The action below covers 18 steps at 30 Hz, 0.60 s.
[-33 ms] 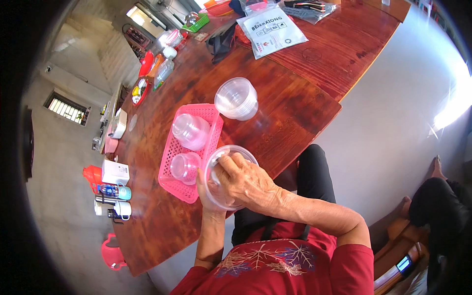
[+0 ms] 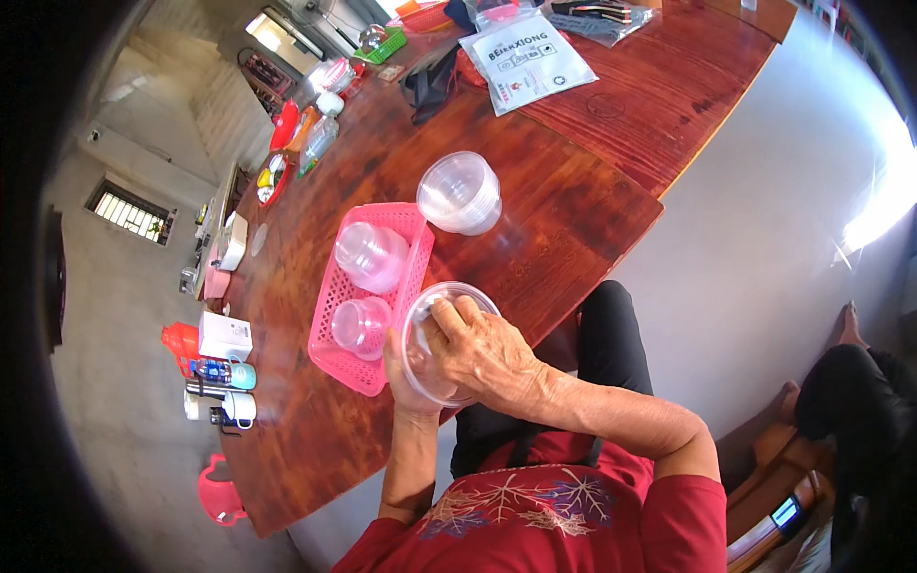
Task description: The person wipes the inside and outside of clear plastic containers using a white cloth. They handle the containers one at a time, wiping them thoroughly before placing them into a pink plastic basket on the table.
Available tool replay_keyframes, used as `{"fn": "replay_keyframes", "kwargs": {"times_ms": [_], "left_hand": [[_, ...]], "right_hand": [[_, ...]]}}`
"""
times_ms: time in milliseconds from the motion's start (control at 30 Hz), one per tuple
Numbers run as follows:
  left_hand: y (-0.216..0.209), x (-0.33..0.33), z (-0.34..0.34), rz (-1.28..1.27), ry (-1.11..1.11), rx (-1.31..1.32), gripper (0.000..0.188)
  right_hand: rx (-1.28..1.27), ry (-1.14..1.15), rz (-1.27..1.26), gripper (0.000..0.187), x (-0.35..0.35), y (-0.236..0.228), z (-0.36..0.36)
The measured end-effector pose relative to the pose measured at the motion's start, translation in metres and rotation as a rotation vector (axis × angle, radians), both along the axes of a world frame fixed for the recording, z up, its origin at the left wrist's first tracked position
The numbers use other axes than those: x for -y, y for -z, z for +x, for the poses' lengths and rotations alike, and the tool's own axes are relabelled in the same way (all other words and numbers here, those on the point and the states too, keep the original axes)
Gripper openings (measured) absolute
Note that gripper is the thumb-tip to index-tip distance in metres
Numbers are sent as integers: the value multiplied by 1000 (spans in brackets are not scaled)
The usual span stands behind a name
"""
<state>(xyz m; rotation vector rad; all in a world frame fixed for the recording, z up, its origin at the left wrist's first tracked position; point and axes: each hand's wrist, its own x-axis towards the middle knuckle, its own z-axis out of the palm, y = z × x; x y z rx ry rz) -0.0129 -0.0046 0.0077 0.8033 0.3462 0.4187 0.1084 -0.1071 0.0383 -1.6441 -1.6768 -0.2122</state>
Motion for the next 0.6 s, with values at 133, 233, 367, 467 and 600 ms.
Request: {"fn": "replay_keyframes", "kwargs": {"times_ms": [133,233,367,467,600], "left_hand": [[3,0,5,71,30,6,77],[1,-3,8,120,146,94,79],[-12,6,21,178,80,61,85],[-6,4,19,112,42,55,88],[-6,-2,17,202,107,-37,100]], "right_hand": [[-134,-57,-183,34,1,17,1],[-372,-361,-133,29,5,7,11],[-280,-154,128,33,-8,4,-2],[-51,45,15,31,-4,0,-6],[-71,-64,-187,30,1,11,-1]]}}
